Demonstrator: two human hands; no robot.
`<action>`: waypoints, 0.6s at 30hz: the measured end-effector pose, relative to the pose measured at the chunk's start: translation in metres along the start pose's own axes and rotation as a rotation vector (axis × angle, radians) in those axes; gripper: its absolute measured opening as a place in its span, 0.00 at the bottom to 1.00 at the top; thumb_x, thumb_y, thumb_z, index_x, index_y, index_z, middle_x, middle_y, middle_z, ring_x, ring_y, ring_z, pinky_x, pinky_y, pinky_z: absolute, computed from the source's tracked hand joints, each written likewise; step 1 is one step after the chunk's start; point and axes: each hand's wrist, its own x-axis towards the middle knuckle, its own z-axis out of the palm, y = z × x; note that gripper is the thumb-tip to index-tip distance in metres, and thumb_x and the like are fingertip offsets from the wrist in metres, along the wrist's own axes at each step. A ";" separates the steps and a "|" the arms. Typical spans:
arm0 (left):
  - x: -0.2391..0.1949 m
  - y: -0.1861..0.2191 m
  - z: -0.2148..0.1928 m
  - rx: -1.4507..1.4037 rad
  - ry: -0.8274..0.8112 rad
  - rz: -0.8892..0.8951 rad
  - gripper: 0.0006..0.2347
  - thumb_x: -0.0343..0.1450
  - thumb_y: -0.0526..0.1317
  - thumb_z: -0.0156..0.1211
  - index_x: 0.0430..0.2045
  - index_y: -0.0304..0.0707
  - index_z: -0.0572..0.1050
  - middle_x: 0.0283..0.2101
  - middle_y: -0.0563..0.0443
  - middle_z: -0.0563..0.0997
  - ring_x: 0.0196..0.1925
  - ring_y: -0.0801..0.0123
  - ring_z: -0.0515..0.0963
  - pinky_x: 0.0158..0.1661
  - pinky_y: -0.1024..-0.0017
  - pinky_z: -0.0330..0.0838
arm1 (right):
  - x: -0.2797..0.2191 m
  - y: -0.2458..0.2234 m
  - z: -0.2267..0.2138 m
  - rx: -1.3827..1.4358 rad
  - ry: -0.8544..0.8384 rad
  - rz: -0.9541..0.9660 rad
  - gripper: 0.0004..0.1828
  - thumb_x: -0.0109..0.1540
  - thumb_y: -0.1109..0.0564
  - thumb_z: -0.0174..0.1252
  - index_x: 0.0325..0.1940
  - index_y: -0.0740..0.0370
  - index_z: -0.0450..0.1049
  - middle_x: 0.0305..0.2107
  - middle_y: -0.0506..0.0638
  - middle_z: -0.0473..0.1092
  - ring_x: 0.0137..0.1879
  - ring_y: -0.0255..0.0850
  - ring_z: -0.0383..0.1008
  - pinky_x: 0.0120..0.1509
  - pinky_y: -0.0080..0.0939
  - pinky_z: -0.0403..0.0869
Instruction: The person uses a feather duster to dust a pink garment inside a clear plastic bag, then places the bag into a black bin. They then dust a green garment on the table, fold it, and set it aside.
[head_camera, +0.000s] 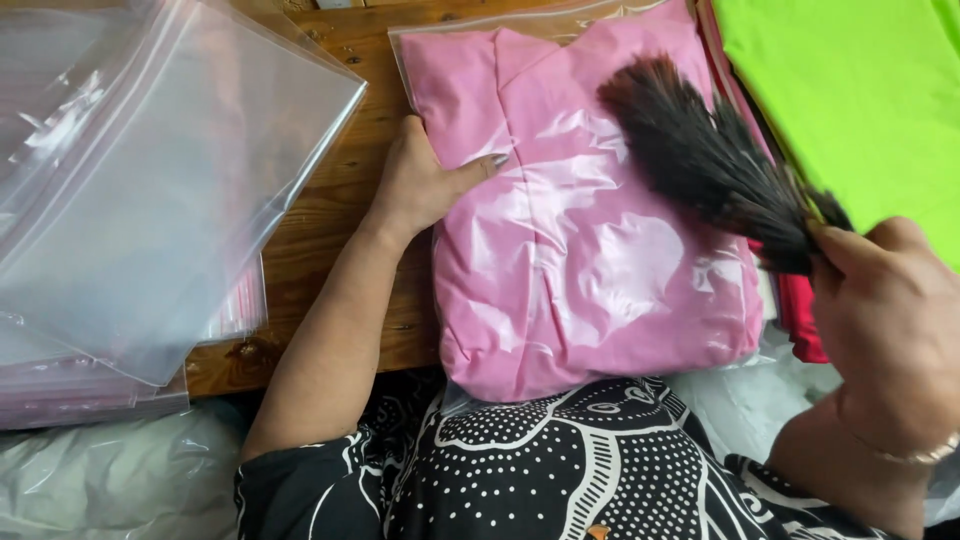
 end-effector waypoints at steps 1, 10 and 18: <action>0.000 0.000 -0.001 -0.122 0.036 0.036 0.40 0.51 0.59 0.69 0.49 0.30 0.58 0.52 0.43 0.67 0.55 0.59 0.68 0.51 0.68 0.69 | -0.007 0.018 0.012 0.298 0.038 -0.026 0.09 0.69 0.54 0.54 0.51 0.52 0.78 0.33 0.52 0.63 0.32 0.47 0.67 0.34 0.43 0.65; -0.020 0.027 -0.005 -1.044 -0.247 0.280 0.20 0.57 0.39 0.67 0.40 0.34 0.68 0.42 0.48 0.76 0.46 0.63 0.76 0.50 0.71 0.72 | -0.004 -0.002 -0.005 0.335 -0.105 -0.155 0.15 0.60 0.56 0.56 0.49 0.47 0.78 0.25 0.48 0.64 0.25 0.46 0.65 0.30 0.47 0.66; -0.043 0.078 -0.016 -0.773 -0.217 0.716 0.07 0.65 0.40 0.57 0.29 0.39 0.69 0.29 0.60 0.68 0.34 0.73 0.70 0.36 0.80 0.67 | 0.014 -0.073 -0.023 0.834 -0.010 -0.497 0.16 0.58 0.64 0.53 0.49 0.65 0.73 0.34 0.56 0.67 0.36 0.51 0.72 0.40 0.45 0.69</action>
